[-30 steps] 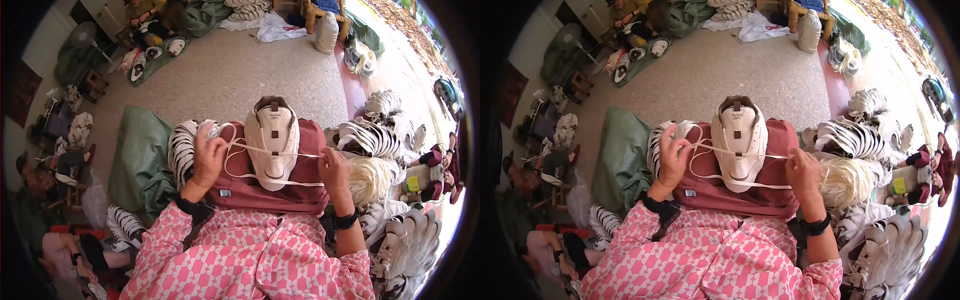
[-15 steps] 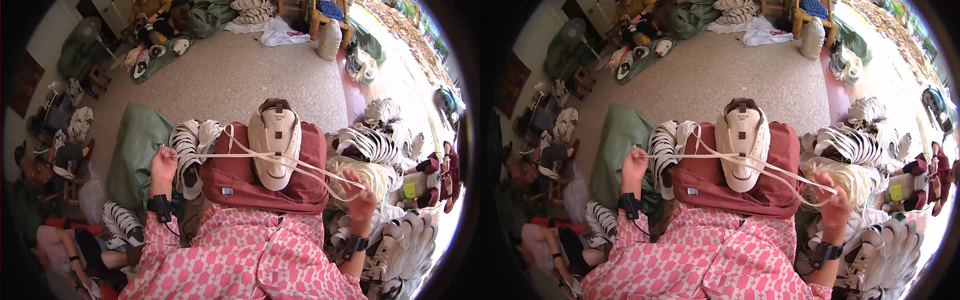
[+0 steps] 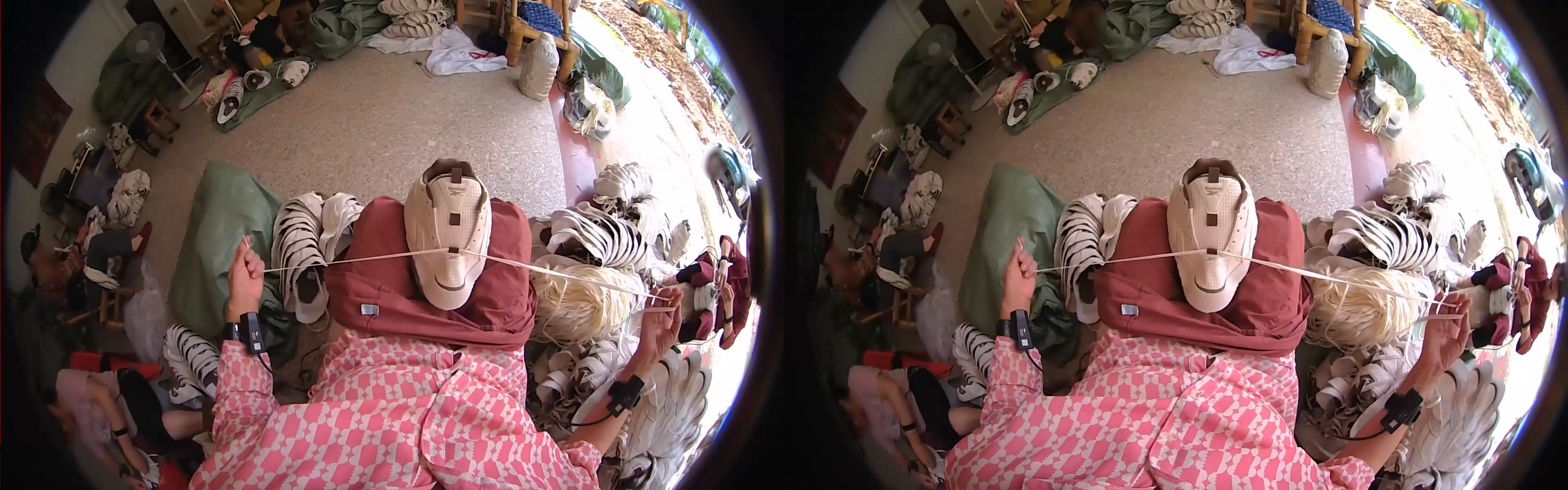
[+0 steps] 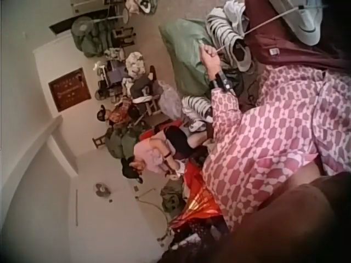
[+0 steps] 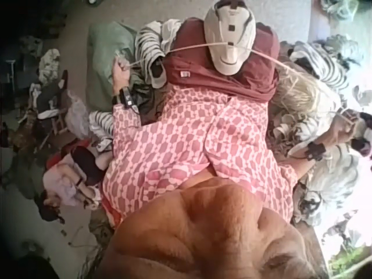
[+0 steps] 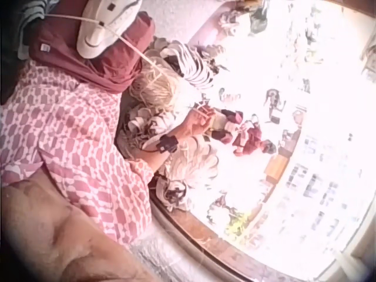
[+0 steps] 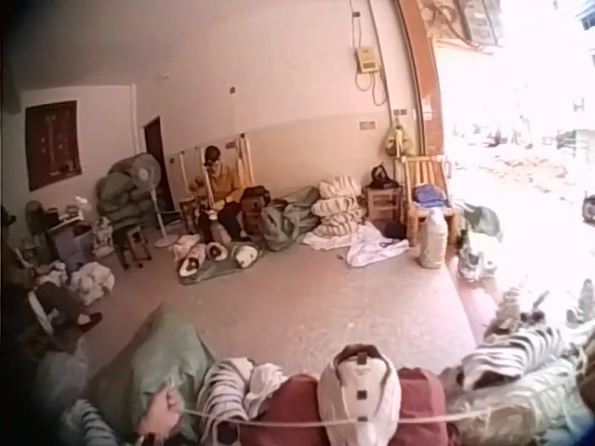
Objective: The recorder is inserting a shoelace into the eyelets of a beige shoe.
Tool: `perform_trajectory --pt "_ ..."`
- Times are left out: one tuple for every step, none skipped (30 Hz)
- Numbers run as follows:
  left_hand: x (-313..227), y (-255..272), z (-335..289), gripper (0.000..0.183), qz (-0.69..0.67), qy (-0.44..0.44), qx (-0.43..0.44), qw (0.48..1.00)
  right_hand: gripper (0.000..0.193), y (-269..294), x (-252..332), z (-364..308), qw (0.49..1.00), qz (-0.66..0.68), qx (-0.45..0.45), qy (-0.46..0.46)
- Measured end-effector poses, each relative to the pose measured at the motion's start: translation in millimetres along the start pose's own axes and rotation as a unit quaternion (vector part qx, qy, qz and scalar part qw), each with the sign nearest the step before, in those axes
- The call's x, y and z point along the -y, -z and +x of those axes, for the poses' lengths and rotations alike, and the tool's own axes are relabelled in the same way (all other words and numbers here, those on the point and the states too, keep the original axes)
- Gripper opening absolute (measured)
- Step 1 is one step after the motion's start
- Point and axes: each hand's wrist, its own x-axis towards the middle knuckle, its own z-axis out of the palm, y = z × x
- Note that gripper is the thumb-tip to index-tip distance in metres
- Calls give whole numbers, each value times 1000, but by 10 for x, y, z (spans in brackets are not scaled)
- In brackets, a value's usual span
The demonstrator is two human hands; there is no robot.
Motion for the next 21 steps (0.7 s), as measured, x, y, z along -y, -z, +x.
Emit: perform_trajectory --pt "-44 236 56 31 16 0 -22 1000 36 120 77 18 1000 -20 -3 -8" --pt "-99 482 118 31 48 3 -72 996 39 242 136 38 998 -54 3 -12" --pt "-166 738 179 30 87 -10 -104 991 39 361 181 52 999 -52 -13 0" --pt "-248 1010 211 22 106 -19 -112 988 40 472 217 59 998 -56 -31 -19" --pt "-392 1282 243 17 125 10 -155 980 40 581 245 61 996 -61 -10 -57" --pt "-519 1535 273 14 162 32 -210 964 40 690 265 57 996 -62 -14 -64" --pt "-612 1778 253 12 179 14 -230 957 40 801 288 52 995 -64 -53 -48" --pt "-698 1979 245 12 198 -4 -290 936 39 912 318 47 996 -49 -69 -40" --pt "-799 2146 223 13 214 -19 -342 915 38 1028 359 45 997 -36 -46 -51" --pt "-915 2271 189 15 226 -35 -386 894 34 1150 413 37 991 -36 -131 -12" --pt "-1008 2342 168 18 240 -48 -417 875 34 1278 473 37 990 -36 -133 -12" --pt "-1087 2359 146 22 251 -61 -439 861 33 1403 551 54 978 -34 -206 12" --pt "-1144 2313 133 26 261 -71 -449 851 31 1526 616 77 962 -33 -269 33" --pt "-1161 2205 140 30 277 -85 -439 851 29 1635 666 91 950 -33 -311 21" --pt "-1153 2041 146 34 297 -98 -414 855 29 1719 677 93 950 -34 -311 20" --pt "-1102 1823 148 38 334 -109 -406 844 29 1768 640 100 933 -27 -357 41" --pt "-975 1546 166 39 359 -137 -330 862 29 1760 574 108 900 -43 -425 87" --pt "-837 1225 177 41 395 -156 -291 857 22 1740 372 119 922 -107 -366 70" --pt "-678 867 189 42 407 -164 -215 872 27 1600 211 121 892 -222 -386 79" --pt "-511 492 182 44 421 -165 -154 879 28 1462 -103 140 908 -261 -322 64" --pt "-320 106 159 46 423 -152 -99 888 30 1246 -414 156 905 -300 -294 62"
